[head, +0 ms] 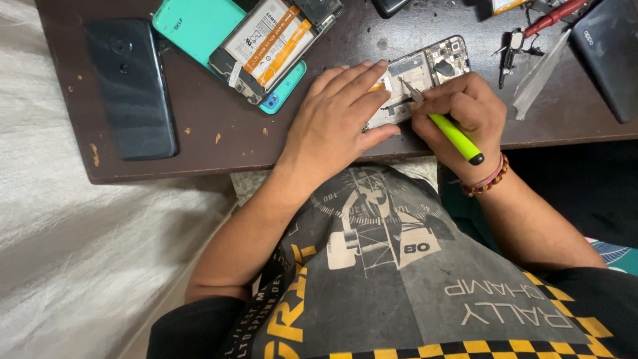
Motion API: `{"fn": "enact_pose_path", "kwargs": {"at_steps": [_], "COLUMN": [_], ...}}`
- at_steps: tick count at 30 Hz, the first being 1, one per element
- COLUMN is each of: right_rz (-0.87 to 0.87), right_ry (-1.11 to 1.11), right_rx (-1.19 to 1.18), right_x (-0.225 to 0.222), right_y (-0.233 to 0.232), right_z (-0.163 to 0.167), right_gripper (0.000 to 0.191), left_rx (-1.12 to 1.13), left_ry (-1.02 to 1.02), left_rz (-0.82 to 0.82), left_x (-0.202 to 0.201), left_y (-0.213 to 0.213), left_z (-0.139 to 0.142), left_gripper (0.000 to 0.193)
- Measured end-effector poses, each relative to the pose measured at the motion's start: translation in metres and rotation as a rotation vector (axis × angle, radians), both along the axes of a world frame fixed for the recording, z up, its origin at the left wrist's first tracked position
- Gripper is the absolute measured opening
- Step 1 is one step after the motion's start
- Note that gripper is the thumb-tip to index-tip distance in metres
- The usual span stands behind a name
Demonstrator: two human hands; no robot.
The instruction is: The person repairs a disassembled smartphone lying on a wooden table, using a green-handled screwdriver to work on the internal components while holding the phone steady with the other hand. Other disassembled phones and tools are scattered on the table around the work area.
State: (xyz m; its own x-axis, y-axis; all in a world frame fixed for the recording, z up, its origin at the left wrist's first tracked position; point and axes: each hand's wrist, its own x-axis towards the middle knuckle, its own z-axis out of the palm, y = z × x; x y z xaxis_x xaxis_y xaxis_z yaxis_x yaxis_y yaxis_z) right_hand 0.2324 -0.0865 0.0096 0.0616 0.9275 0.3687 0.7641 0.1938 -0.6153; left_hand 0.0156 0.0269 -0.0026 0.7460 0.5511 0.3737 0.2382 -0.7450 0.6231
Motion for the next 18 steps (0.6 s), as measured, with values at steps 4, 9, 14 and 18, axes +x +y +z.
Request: {"fn": "enact_pose_path", "kwargs": {"at_steps": [4, 9, 14, 18], "right_rz": [0.002, 0.039, 0.017, 0.01], "right_ry": [-0.009, -0.002, -0.017, -0.011], "right_rx": [0.036, 0.003, -0.012, -0.011], "right_x": [0.0006, 0.0018, 0.0006, 0.0006], "right_y": [0.0013, 0.0002, -0.0002, -0.0003], "right_z": [-0.0017, 0.0019, 0.0015, 0.0004], "right_gripper": [0.022, 0.022, 0.021, 0.022], "left_rx": [0.011, -0.002, -0.003, -0.001], "left_ry": [0.002, -0.006, -0.009, -0.003], "left_rz": [-0.003, -0.006, -0.008, -0.009], "left_x": [0.0001, -0.0002, 0.0001, 0.001], "left_y": [0.0012, 0.0006, 0.0001, 0.0006], "left_z": [-0.0009, 0.0007, 0.0007, -0.0002], "left_gripper": [0.047, 0.047, 0.047, 0.047]}}
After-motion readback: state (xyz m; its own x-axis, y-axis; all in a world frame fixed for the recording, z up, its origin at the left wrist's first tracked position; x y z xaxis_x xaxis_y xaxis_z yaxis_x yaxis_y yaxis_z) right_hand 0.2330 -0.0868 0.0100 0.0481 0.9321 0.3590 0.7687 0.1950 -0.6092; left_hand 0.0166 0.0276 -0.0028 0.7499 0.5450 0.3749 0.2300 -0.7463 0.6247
